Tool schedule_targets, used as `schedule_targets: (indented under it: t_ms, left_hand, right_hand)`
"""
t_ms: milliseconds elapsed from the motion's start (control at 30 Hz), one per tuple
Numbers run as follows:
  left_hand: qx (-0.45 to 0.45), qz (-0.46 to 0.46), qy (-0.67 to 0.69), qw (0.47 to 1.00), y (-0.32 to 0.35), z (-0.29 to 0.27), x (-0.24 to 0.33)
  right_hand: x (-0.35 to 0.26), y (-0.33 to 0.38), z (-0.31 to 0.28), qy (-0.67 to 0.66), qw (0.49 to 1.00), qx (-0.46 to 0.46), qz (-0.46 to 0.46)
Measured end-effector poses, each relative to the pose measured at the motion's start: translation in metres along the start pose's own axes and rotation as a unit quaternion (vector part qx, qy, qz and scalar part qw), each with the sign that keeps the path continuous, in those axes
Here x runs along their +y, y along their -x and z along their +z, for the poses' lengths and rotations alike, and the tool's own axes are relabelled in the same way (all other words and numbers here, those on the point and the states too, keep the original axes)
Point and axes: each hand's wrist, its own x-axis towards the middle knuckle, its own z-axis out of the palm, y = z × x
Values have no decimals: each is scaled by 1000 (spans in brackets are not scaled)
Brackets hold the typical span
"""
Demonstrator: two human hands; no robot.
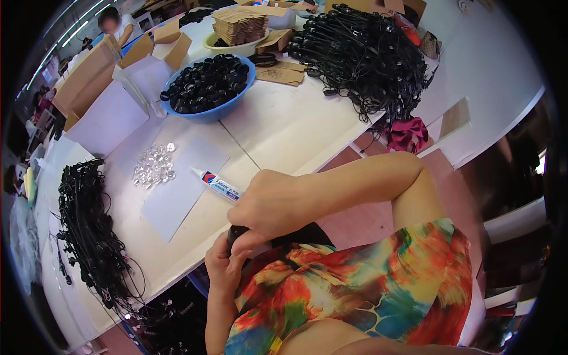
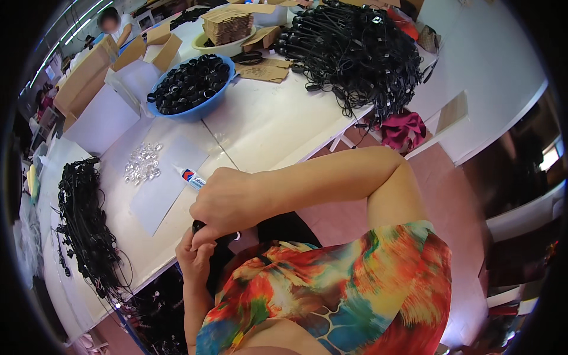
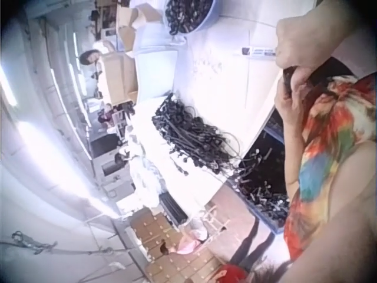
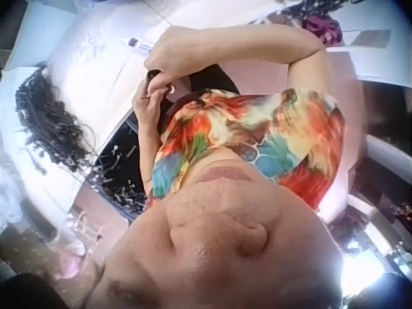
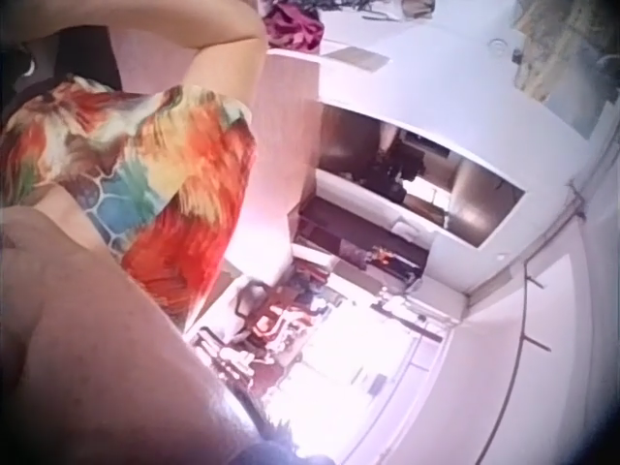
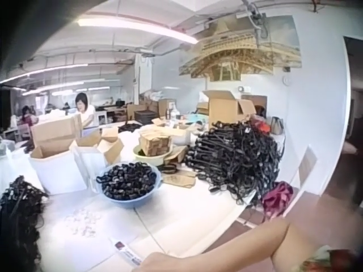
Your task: The person assembles electronic components by applying adhesive from a tube to small components and attaching them to wires, then securing the connections with plastic housings.
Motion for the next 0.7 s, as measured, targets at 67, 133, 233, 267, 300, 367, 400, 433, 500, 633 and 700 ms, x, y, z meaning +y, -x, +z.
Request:
schedule_targets:
  t_ms: [67,133,233,267,300,367,400,433,500,633,700]
  left_hand:
    - [19,6,1,1000,2,-1,0]
    - [16,16,-39,999,1,0,2]
    - [18,69,-194,978,-3,2,3]
    - [8,15,-188,982,-2,1,6]
    - [-2,21,-167,986,-5,1,6]
    - [0,27,-85,996,-7,4,13]
    - [-1,39,-97,995,-11,5,12]
    - [-3,51,-109,993,-11,5,10]
    - [11,55,-98,994,-14,6,5]
    - [113,94,201,969,-21,7,6]
    - [102,183,420,883,-36,10,24]
  right_hand:
    - [3,1,7,-43,993,105,-40]
    - [6,4,8,-93,971,203,-82]
    - [8,7,7,-87,992,93,-21]
    - [5,8,2,-80,995,67,8]
    - [2,9,-4,-96,994,41,26]
    - [8,6,-2,-81,992,84,-56]
    - [7,8,-5,-92,992,79,-30]
    - [5,7,-8,-103,992,74,-4]
    - [5,1,-17,-124,991,32,48]
    - [9,3,13,-360,916,167,63]
    - [11,13,51,-277,928,251,8]
